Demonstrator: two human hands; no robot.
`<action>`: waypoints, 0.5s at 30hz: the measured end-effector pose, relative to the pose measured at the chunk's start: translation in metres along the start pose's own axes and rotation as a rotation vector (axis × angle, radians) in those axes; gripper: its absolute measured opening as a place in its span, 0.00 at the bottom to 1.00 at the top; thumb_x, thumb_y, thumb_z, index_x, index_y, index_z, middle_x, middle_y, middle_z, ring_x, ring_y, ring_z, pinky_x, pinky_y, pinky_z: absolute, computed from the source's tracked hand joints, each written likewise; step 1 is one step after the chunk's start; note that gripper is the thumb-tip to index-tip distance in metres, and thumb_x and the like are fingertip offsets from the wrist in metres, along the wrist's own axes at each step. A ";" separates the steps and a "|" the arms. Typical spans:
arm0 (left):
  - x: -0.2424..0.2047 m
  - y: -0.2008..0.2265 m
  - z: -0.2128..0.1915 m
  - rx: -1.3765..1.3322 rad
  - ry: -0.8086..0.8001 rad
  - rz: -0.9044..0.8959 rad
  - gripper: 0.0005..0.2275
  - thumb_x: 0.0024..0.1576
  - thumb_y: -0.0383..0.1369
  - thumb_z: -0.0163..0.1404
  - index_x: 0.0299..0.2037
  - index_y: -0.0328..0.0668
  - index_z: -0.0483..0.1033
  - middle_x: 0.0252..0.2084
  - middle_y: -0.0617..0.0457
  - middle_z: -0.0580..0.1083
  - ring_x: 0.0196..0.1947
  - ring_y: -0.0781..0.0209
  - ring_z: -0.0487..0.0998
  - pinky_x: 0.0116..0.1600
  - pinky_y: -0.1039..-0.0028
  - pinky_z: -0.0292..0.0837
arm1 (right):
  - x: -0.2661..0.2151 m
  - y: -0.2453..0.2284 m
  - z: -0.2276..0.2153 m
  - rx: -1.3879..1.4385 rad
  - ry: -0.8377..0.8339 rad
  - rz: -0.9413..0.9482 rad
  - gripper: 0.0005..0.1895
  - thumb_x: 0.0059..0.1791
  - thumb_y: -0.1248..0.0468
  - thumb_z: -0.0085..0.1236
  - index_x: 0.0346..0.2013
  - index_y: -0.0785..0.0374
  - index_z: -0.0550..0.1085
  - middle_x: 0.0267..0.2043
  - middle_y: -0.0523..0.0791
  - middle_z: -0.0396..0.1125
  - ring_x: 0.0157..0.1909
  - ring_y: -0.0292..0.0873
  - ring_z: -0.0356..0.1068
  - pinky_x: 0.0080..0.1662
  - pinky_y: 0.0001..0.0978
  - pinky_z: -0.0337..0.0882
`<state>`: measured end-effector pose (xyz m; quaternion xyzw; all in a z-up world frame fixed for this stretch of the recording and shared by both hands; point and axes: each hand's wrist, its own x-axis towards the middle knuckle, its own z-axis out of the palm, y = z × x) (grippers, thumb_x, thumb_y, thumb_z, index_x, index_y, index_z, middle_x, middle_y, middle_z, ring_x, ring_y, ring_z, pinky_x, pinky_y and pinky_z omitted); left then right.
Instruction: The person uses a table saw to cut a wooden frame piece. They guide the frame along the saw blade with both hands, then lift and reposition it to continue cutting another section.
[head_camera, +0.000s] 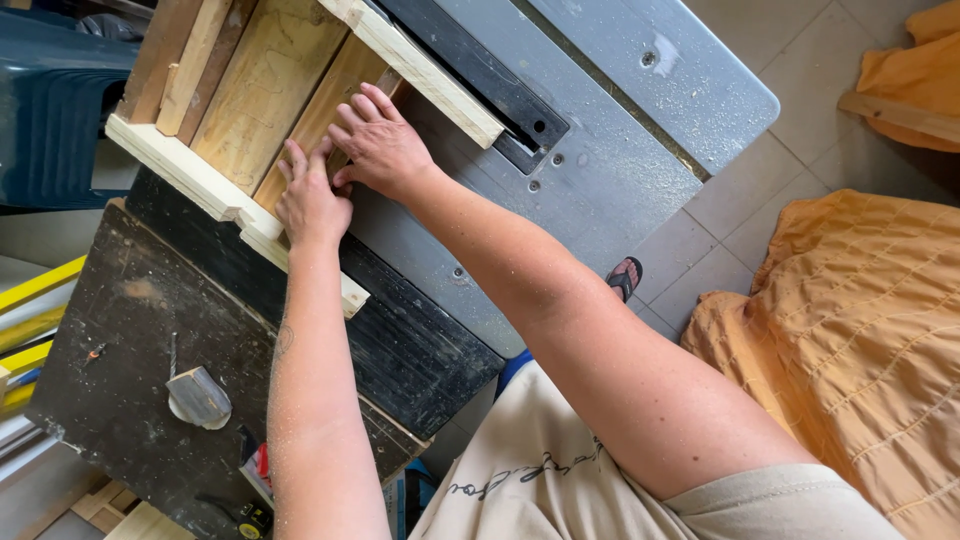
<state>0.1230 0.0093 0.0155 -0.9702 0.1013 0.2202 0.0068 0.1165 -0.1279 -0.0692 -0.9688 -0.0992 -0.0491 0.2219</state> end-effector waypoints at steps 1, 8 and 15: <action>0.001 -0.001 0.000 0.000 -0.001 0.000 0.29 0.62 0.31 0.54 0.74 0.62 0.60 0.81 0.38 0.46 0.77 0.26 0.51 0.61 0.29 0.65 | 0.001 0.000 0.001 0.001 0.000 0.000 0.33 0.49 0.27 0.56 0.47 0.51 0.71 0.51 0.45 0.63 0.66 0.52 0.57 0.76 0.51 0.36; 0.007 -0.006 0.000 0.011 0.020 0.010 0.29 0.62 0.31 0.56 0.74 0.62 0.61 0.80 0.38 0.48 0.76 0.25 0.53 0.60 0.30 0.66 | 0.008 0.000 0.004 -0.007 0.018 -0.004 0.34 0.48 0.27 0.56 0.48 0.52 0.72 0.51 0.45 0.63 0.67 0.53 0.57 0.76 0.51 0.35; 0.016 -0.011 -0.003 0.013 0.042 0.021 0.29 0.61 0.31 0.55 0.73 0.62 0.62 0.80 0.37 0.48 0.75 0.25 0.54 0.59 0.30 0.68 | 0.019 0.001 0.009 0.003 0.036 -0.009 0.34 0.48 0.26 0.56 0.47 0.52 0.72 0.51 0.45 0.63 0.67 0.53 0.57 0.76 0.52 0.35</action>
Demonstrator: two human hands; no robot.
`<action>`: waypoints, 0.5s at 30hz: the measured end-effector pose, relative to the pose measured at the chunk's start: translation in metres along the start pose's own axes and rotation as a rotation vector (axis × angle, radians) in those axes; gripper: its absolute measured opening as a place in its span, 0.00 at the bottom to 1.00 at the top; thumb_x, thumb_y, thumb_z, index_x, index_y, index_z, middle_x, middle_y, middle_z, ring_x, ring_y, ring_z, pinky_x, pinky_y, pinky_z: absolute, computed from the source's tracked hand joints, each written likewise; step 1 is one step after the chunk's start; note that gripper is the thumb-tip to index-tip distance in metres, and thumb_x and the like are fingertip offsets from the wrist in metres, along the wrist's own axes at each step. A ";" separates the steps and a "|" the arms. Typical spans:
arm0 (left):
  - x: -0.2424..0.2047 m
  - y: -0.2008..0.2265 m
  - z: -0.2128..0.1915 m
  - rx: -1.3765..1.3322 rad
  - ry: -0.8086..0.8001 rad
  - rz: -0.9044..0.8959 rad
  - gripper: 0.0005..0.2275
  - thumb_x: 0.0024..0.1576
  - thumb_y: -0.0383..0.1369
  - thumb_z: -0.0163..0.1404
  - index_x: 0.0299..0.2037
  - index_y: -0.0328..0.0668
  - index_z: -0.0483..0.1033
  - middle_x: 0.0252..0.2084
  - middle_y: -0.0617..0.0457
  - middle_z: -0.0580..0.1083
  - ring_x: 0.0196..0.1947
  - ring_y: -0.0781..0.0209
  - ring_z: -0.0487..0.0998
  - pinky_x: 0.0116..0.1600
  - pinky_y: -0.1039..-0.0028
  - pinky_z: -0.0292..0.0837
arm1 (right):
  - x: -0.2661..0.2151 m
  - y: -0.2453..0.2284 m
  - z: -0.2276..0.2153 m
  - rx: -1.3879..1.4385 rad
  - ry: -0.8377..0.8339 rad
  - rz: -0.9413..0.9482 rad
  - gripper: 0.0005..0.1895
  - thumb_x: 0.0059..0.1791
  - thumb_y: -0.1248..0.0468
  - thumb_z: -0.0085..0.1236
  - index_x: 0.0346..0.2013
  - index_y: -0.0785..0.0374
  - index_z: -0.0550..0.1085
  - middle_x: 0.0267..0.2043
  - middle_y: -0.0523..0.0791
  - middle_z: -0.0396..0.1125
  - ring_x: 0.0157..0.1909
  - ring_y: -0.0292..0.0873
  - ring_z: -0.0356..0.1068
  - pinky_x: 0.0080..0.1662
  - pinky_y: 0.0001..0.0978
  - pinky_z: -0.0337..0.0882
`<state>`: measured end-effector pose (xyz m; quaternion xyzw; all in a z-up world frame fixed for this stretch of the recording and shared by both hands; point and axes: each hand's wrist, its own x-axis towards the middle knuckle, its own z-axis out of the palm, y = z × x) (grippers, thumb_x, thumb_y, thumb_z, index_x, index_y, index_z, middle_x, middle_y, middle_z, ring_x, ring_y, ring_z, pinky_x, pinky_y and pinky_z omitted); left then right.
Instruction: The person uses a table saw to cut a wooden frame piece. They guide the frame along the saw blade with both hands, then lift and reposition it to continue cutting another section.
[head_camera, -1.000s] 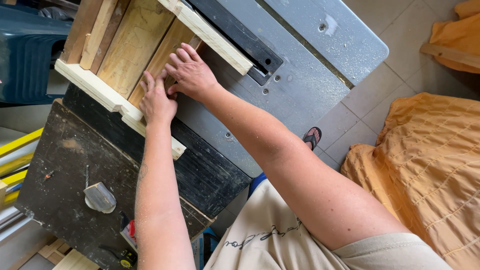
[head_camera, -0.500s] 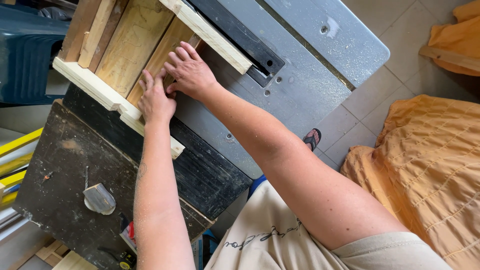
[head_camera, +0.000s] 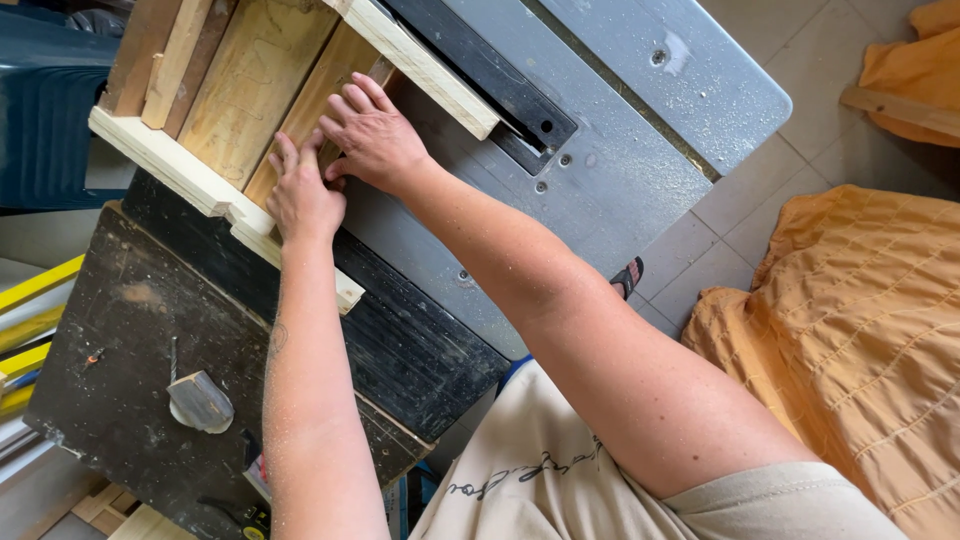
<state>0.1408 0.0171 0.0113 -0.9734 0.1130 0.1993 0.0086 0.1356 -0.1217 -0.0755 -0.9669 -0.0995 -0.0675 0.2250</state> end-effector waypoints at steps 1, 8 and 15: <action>0.002 -0.002 0.001 -0.001 -0.001 0.000 0.29 0.61 0.31 0.55 0.73 0.62 0.62 0.80 0.37 0.48 0.75 0.25 0.54 0.59 0.30 0.68 | 0.002 0.001 0.001 0.000 -0.001 0.000 0.34 0.48 0.26 0.56 0.47 0.52 0.72 0.51 0.45 0.63 0.67 0.53 0.57 0.76 0.52 0.35; 0.009 -0.004 -0.007 -0.012 -0.006 -0.006 0.29 0.62 0.31 0.55 0.74 0.62 0.61 0.80 0.37 0.48 0.76 0.25 0.54 0.59 0.30 0.66 | 0.013 0.000 0.004 -0.002 0.014 0.004 0.34 0.48 0.26 0.56 0.46 0.52 0.72 0.51 0.45 0.63 0.67 0.53 0.57 0.76 0.52 0.35; 0.019 -0.010 -0.009 0.000 0.003 0.000 0.29 0.62 0.31 0.55 0.74 0.62 0.61 0.80 0.38 0.48 0.75 0.25 0.54 0.58 0.32 0.68 | 0.024 0.000 0.001 -0.008 -0.011 0.001 0.36 0.49 0.25 0.55 0.49 0.52 0.72 0.52 0.45 0.63 0.68 0.53 0.56 0.76 0.52 0.34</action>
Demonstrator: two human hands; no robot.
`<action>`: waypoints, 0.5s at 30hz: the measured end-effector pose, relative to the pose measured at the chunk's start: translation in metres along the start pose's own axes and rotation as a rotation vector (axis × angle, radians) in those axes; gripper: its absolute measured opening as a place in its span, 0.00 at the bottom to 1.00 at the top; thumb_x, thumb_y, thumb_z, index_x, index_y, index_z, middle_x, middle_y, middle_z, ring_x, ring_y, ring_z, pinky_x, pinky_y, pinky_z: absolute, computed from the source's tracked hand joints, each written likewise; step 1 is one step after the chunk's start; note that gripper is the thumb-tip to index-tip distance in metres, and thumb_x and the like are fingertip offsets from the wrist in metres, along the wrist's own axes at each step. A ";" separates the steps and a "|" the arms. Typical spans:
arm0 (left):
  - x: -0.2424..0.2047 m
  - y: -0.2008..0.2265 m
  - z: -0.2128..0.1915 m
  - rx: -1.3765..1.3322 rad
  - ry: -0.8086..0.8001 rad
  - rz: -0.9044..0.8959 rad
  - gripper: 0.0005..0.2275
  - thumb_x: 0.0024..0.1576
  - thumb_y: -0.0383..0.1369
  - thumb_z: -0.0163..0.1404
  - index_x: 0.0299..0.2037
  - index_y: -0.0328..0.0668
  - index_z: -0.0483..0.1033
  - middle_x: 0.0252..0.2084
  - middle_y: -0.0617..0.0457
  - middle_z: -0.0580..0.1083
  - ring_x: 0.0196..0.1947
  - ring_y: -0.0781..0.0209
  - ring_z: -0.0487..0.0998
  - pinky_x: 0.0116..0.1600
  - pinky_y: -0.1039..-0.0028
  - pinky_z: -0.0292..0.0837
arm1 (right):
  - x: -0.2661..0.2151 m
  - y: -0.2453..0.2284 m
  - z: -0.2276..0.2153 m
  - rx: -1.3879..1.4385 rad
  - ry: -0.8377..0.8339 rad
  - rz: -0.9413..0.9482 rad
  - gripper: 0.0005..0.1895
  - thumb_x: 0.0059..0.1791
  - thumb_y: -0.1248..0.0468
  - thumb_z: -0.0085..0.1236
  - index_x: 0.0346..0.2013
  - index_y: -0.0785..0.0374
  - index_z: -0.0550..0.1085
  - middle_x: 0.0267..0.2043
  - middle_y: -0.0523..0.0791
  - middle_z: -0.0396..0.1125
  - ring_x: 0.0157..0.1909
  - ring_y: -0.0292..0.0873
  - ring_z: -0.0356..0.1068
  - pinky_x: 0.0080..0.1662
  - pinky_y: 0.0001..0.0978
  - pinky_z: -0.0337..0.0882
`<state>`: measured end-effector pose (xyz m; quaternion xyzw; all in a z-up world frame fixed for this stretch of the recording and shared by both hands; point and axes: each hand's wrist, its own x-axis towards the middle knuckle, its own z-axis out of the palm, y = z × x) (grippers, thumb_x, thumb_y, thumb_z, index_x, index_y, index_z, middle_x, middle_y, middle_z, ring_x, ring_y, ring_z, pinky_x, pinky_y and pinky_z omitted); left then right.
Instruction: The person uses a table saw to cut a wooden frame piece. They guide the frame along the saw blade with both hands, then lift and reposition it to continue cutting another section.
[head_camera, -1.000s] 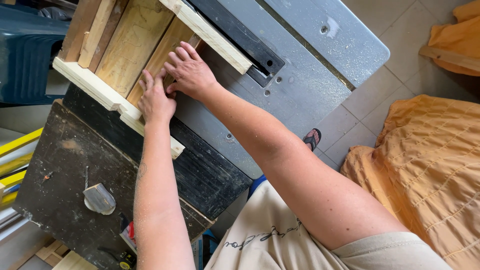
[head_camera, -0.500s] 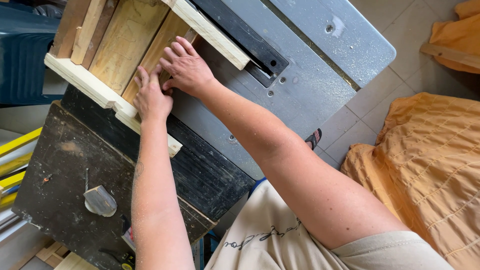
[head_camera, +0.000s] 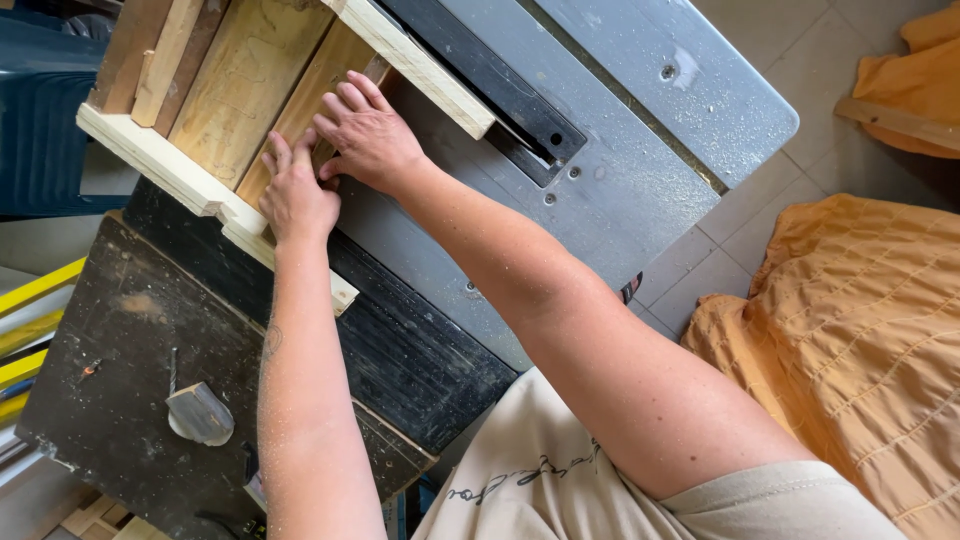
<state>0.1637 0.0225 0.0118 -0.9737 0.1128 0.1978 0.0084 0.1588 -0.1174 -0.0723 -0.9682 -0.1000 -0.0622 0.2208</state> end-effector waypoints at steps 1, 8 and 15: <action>0.001 0.000 -0.001 -0.001 0.002 0.000 0.29 0.62 0.31 0.55 0.74 0.62 0.61 0.80 0.38 0.48 0.75 0.25 0.54 0.58 0.32 0.68 | 0.001 0.000 0.001 -0.001 0.001 -0.001 0.36 0.49 0.25 0.55 0.49 0.52 0.72 0.52 0.45 0.63 0.68 0.53 0.56 0.76 0.52 0.34; 0.011 -0.007 -0.004 0.000 0.004 -0.003 0.29 0.62 0.31 0.55 0.74 0.61 0.61 0.80 0.38 0.49 0.75 0.25 0.54 0.59 0.31 0.67 | 0.013 0.000 0.001 0.005 0.004 -0.003 0.34 0.49 0.27 0.56 0.47 0.52 0.72 0.52 0.46 0.63 0.68 0.54 0.56 0.76 0.52 0.35; 0.017 -0.005 -0.015 -0.015 -0.021 -0.020 0.29 0.63 0.31 0.54 0.75 0.62 0.60 0.80 0.37 0.47 0.76 0.26 0.52 0.60 0.31 0.66 | 0.025 0.001 0.003 -0.002 0.005 -0.009 0.35 0.49 0.26 0.55 0.49 0.52 0.72 0.52 0.46 0.63 0.67 0.54 0.57 0.76 0.52 0.35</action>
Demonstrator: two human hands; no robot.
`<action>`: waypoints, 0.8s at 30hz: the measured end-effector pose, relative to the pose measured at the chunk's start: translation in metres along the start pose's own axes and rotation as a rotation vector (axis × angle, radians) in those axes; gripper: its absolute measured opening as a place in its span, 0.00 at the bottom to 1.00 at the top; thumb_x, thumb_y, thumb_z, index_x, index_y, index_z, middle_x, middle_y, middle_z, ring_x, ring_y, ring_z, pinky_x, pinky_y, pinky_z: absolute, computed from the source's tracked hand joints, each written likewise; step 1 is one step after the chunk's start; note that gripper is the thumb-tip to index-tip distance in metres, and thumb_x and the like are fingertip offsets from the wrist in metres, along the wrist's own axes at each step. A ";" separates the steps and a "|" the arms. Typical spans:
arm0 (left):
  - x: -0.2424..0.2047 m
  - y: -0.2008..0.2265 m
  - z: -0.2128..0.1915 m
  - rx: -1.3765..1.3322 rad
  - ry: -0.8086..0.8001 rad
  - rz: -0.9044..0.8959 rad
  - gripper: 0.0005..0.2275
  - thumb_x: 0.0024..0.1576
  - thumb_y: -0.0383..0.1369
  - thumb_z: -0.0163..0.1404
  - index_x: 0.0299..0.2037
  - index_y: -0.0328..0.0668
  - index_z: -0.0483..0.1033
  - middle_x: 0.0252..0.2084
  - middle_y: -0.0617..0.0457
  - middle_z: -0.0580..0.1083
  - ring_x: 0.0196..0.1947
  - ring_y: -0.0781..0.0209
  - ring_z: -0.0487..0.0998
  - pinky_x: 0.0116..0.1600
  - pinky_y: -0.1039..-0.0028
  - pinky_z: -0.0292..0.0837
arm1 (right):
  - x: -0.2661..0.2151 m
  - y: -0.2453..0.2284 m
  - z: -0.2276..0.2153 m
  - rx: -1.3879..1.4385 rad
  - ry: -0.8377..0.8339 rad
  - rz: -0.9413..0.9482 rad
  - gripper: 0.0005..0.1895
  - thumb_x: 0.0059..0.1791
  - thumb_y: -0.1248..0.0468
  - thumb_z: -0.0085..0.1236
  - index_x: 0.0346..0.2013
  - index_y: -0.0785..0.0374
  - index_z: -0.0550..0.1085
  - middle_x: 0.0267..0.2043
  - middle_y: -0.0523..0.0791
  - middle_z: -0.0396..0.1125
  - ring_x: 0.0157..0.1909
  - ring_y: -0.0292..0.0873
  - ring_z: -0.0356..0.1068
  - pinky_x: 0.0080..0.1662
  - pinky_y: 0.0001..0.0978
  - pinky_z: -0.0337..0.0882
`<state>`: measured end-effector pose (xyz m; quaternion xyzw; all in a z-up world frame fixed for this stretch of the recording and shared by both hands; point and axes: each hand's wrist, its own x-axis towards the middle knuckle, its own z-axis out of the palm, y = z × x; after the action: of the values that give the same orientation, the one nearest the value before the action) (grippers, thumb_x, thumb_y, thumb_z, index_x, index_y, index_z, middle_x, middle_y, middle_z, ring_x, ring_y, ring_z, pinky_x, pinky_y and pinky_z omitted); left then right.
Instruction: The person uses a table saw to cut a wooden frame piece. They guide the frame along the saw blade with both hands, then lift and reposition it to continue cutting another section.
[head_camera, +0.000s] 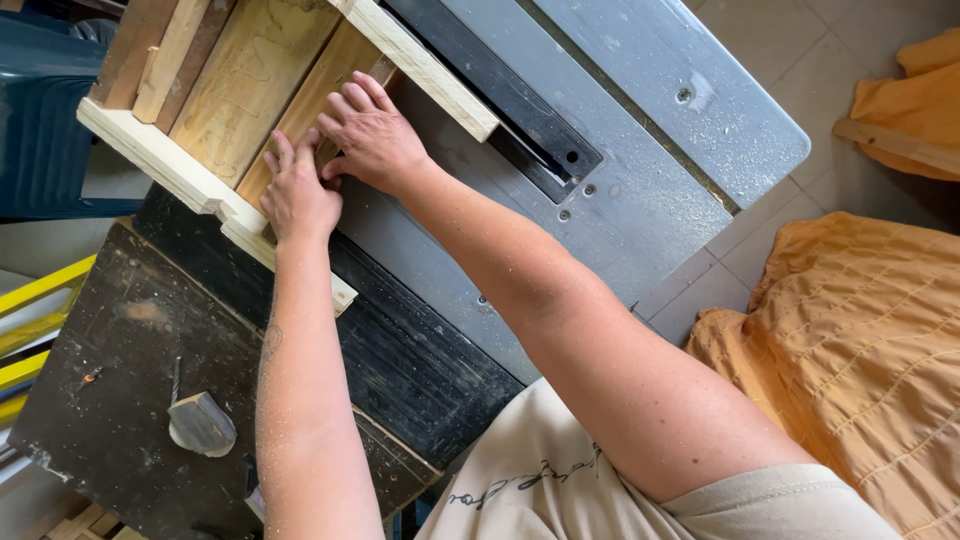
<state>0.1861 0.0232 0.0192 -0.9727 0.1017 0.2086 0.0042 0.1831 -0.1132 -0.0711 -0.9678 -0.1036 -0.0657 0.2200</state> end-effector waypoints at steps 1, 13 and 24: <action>0.003 -0.001 0.001 -0.002 0.000 0.000 0.29 0.63 0.31 0.54 0.75 0.62 0.60 0.80 0.37 0.47 0.76 0.26 0.52 0.60 0.31 0.66 | 0.002 0.001 0.000 -0.001 -0.001 -0.001 0.35 0.49 0.26 0.55 0.49 0.52 0.72 0.52 0.46 0.63 0.67 0.54 0.57 0.76 0.52 0.35; 0.014 -0.011 0.000 0.007 0.010 0.003 0.27 0.64 0.33 0.53 0.74 0.60 0.61 0.80 0.38 0.48 0.76 0.25 0.53 0.59 0.30 0.66 | 0.014 0.001 0.002 -0.009 0.033 -0.016 0.34 0.48 0.28 0.58 0.49 0.52 0.72 0.52 0.46 0.63 0.67 0.55 0.57 0.76 0.52 0.35; 0.021 -0.017 -0.007 -0.016 0.007 0.017 0.27 0.64 0.31 0.53 0.74 0.60 0.61 0.80 0.37 0.48 0.76 0.26 0.53 0.60 0.30 0.65 | 0.025 0.001 0.006 -0.030 0.038 -0.022 0.36 0.48 0.27 0.58 0.49 0.54 0.72 0.53 0.48 0.64 0.67 0.57 0.57 0.75 0.54 0.36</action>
<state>0.2106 0.0357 0.0166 -0.9725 0.1082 0.2061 -0.0059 0.2082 -0.1073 -0.0723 -0.9684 -0.1088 -0.0881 0.2065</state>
